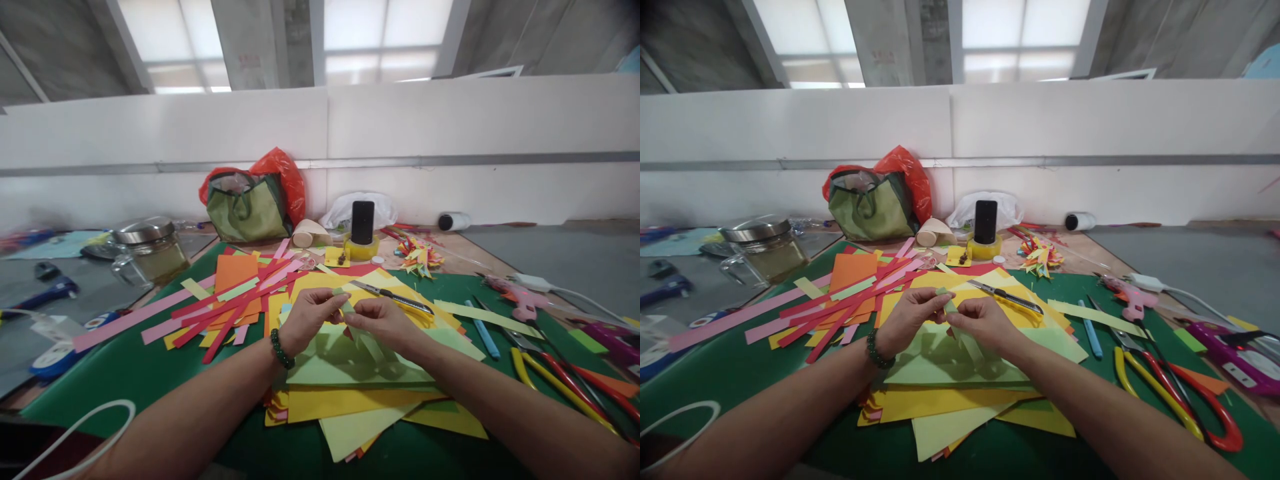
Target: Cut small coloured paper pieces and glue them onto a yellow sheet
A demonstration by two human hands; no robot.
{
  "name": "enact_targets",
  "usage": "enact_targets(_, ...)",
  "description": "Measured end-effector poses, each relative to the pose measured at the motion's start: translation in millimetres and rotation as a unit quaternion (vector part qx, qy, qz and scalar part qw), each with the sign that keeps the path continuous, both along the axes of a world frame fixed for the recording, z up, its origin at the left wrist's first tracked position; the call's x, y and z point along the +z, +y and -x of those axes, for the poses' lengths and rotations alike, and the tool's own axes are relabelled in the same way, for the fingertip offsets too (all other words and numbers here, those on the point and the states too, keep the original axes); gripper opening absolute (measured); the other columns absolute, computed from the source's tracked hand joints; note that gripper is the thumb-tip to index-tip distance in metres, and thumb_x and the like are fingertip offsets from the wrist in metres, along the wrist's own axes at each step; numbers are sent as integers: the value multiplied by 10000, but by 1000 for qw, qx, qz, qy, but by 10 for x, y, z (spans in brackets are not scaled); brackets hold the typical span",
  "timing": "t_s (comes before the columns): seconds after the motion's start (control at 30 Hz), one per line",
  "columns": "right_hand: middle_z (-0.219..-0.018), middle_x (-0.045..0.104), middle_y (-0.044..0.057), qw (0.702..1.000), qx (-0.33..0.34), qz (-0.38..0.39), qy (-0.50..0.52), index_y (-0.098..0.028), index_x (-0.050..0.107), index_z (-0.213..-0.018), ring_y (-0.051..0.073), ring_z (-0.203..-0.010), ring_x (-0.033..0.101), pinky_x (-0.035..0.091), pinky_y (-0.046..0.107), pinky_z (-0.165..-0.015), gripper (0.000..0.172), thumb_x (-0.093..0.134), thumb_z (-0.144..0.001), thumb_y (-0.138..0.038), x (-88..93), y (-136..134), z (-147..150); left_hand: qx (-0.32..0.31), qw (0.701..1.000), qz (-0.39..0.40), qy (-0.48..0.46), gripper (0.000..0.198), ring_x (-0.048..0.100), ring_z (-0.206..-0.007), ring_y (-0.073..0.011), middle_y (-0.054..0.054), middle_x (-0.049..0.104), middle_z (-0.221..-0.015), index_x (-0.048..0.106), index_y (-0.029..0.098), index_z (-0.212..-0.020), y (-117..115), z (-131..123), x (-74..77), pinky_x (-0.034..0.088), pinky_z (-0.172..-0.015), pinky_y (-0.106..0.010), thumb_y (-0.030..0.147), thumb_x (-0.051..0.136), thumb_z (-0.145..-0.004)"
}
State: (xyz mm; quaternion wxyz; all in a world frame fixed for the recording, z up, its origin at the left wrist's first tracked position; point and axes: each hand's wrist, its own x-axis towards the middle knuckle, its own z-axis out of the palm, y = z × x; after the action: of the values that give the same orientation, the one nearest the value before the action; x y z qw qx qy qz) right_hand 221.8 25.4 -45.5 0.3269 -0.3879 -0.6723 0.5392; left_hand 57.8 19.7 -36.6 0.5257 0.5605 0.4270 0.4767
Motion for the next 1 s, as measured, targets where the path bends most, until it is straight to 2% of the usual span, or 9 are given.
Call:
enact_targets(0.1,-521,566,-9,1000,-9,12,1,-179,482,-515,110,-516,502,331,243,-498,511,711,-609,-626,-2,0,-13,7,1000,8,-12,398,483,-464,-82,15,548,-467,622,134,-562,12,3,3,405,-497,-216,503,771,-578)
enact_targets(0.2,-569,616,12,1000,-11,13,8,-174,524,-549,134,-570,552,370,256,-547,470,737,-596,-590,19,5,-21,7,1000,13,-10,385,510,-463,-85,11,576,-484,641,136,-592,16,7,10,431,-501,-213,493,785,-571)
enact_targets(0.8,-580,661,25,1000,-24,14,2,-186,526,-526,138,-564,567,376,253,-544,335,761,-588,-418,9,5,-14,14,1000,-9,23,386,542,-443,-90,-15,611,-461,640,138,-535,2,24,33,437,-480,-193,499,749,-617)
enact_targets(1.0,-585,670,35,999,-24,30,-11,-167,593,-530,133,-565,567,384,255,-554,336,775,-584,-444,46,14,-44,90,995,-6,-38,374,556,-450,-87,-7,623,-469,724,136,-658,86,101,72,461,-499,-189,494,783,-565)
